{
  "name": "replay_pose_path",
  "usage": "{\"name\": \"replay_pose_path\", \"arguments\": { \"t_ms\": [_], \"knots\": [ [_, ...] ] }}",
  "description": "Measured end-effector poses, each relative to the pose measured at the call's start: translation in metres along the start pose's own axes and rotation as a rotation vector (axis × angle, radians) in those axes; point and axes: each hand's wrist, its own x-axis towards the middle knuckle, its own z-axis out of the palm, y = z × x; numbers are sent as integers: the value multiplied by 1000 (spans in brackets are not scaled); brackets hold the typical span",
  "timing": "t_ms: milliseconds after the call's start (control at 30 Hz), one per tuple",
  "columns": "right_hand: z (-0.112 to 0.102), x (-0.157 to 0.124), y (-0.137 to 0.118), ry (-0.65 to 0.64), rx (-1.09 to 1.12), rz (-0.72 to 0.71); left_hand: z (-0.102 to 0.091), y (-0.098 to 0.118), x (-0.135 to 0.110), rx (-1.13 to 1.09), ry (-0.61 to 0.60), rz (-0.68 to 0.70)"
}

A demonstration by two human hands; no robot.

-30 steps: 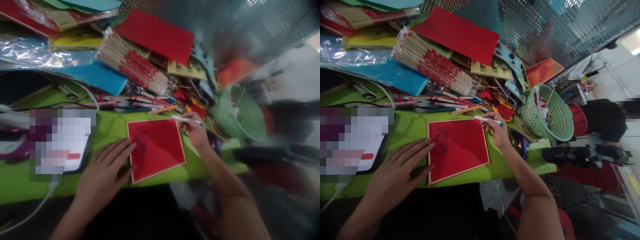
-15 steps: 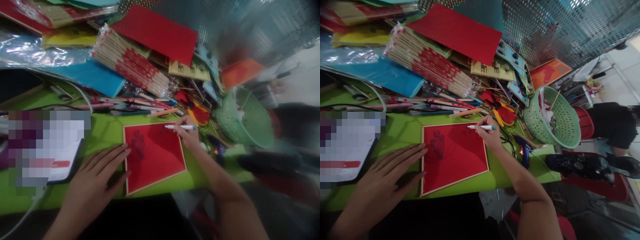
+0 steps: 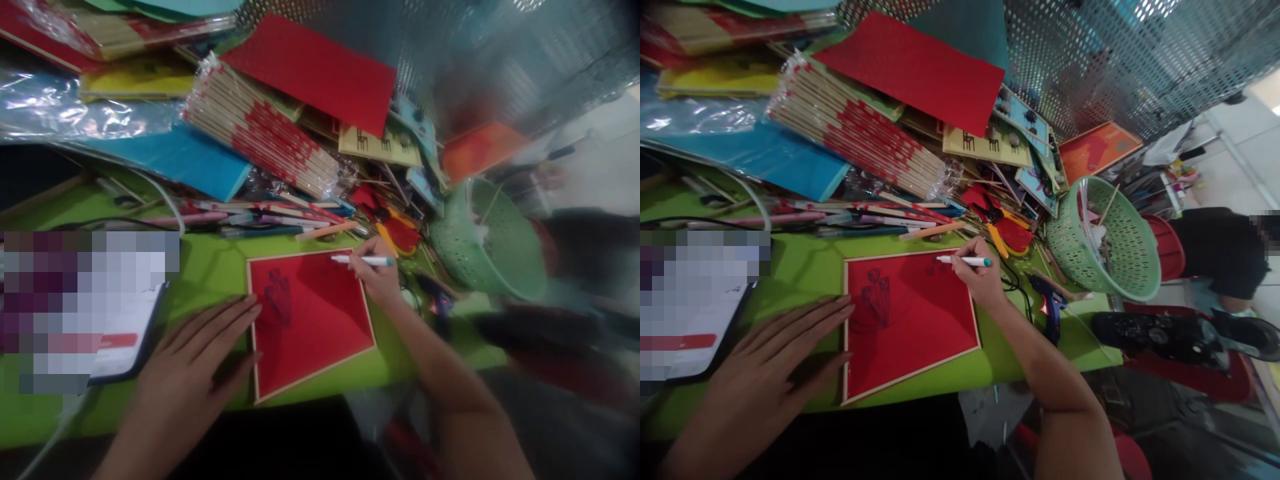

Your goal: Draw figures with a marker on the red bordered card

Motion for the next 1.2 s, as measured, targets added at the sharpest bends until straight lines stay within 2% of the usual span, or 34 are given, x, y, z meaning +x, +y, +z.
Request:
{"name": "replay_pose_path", "arguments": {
  "t_ms": [800, 1200],
  "knots": [
    [0, -1, -3, 2, -51, -23, 0, 0, 1, -10, 18, -29],
    [0, -1, -2, -16, -57, -26, -2, 1, 2, 34, 0, 13]
  ]
}}
